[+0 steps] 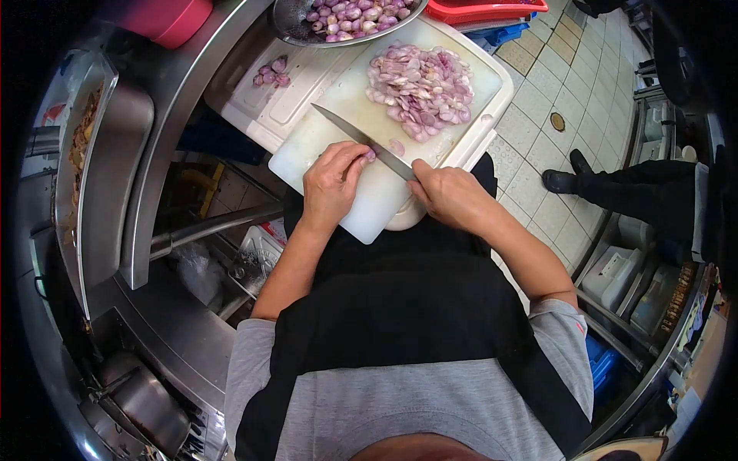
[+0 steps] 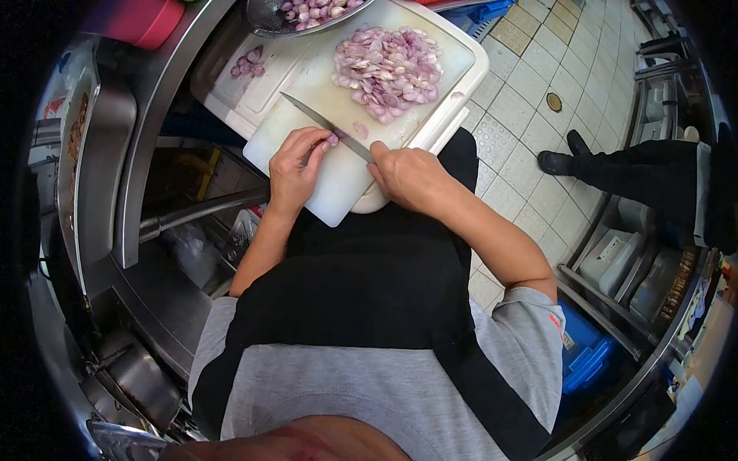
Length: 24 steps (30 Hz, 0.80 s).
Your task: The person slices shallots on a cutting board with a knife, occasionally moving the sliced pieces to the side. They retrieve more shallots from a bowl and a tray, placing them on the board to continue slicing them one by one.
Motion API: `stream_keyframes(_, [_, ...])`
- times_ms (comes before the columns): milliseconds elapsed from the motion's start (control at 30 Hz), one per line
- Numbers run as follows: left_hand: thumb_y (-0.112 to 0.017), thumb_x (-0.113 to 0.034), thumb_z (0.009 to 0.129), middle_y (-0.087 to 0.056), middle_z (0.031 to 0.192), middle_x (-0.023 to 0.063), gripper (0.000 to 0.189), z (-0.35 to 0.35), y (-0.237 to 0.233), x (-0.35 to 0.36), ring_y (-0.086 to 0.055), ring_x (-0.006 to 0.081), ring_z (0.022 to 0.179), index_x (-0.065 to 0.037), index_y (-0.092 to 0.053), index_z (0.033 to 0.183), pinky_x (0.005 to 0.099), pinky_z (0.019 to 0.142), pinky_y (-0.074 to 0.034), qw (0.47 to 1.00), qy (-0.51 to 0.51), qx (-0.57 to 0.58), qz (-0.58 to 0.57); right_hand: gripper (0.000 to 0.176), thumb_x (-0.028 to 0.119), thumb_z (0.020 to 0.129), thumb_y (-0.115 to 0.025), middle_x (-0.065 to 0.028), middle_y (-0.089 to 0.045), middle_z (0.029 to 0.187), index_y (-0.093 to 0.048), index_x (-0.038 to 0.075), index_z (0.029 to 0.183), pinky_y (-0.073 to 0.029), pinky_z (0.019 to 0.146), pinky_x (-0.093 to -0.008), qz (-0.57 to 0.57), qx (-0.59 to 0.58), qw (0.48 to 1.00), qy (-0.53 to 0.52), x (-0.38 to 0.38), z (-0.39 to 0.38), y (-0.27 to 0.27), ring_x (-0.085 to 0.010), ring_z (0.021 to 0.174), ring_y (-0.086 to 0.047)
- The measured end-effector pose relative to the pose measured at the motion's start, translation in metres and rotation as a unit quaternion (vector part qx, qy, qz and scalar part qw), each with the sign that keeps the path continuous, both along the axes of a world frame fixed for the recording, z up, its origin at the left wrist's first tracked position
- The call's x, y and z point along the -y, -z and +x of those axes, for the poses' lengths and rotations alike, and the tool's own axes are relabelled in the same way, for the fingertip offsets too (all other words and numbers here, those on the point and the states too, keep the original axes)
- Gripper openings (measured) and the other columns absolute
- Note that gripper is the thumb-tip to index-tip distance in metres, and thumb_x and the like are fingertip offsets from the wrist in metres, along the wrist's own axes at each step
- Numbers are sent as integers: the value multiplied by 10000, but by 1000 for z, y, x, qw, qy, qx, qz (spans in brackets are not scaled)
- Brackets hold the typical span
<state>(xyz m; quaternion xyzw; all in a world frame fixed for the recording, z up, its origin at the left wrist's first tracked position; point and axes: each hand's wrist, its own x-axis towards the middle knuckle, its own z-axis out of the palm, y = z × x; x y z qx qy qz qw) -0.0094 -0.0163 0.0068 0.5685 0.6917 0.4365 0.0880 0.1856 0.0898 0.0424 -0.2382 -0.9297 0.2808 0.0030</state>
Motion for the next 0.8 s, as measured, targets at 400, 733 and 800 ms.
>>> stream_keyframes(400, [-694, 26, 830, -683, 975, 126, 158, -1, 3, 1, -681, 215, 844, -2, -700, 985, 300, 744, -553, 1000, 2, 1, 6, 251, 225, 951, -562, -193, -604, 595, -480, -8, 905, -507, 541, -482, 5, 36, 999, -13, 4, 26, -29, -404, 611, -637])
stream_keyframes(733, [-696, 33, 826, -687, 970, 116, 156, 0, 5, 3, -679, 202, 824, -4, -699, 977, 296, 737, -552, 1000, -3, -4, 7, 250, 222, 956, -551, -206, -612, 618, -476, -11, 907, -511, 566, -495, 11, 27, 999, -13, 2, 15, -27, -414, 633, -642])
stream_keyframes(800, [-698, 34, 823, -686, 965, 112, 158, -1, 6, 2, -678, 201, 816, -6, -698, 976, 295, 736, -551, 1000, -3, -4, 7, 250, 223, 955, -552, -204, -612, 618, -476, -11, 907, -511, 561, -493, 4, 46, 999, -14, 3, 25, -36, -411, 631, -643])
